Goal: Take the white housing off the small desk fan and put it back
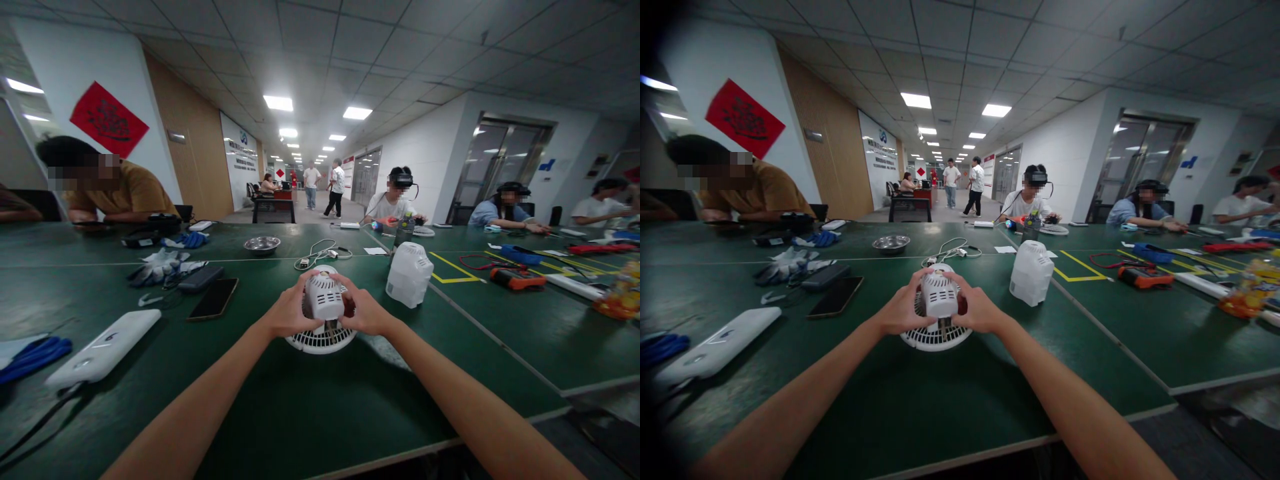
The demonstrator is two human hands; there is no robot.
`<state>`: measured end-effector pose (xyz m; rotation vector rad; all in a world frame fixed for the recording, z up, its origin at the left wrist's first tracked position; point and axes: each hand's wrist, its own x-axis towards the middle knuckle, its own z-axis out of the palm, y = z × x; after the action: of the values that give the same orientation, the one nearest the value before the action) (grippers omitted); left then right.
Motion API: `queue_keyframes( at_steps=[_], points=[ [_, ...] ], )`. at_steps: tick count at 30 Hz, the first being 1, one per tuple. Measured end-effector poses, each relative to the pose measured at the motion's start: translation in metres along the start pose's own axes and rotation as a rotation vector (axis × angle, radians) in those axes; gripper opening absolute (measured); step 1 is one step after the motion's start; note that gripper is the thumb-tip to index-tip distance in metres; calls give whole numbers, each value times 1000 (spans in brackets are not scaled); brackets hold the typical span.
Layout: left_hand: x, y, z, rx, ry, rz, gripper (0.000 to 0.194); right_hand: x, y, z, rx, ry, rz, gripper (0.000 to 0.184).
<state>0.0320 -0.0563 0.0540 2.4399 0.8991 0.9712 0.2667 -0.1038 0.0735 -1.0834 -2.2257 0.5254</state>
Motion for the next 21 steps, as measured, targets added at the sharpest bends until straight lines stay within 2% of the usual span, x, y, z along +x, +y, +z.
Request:
queue_keyframes(
  at_steps=[8, 14, 21],
  points=[
    [0, -3, -7, -50, -77, 26, 104, -1, -4, -6, 17, -44, 32, 90],
    [2, -6, -9, -49, -148, 47, 126, 0, -4, -9, 30, -82, 38, 87],
    [0, -8, -6, -7, -94, 17, 122, 4, -5, -9, -2, -109, 58, 92]
  ],
)
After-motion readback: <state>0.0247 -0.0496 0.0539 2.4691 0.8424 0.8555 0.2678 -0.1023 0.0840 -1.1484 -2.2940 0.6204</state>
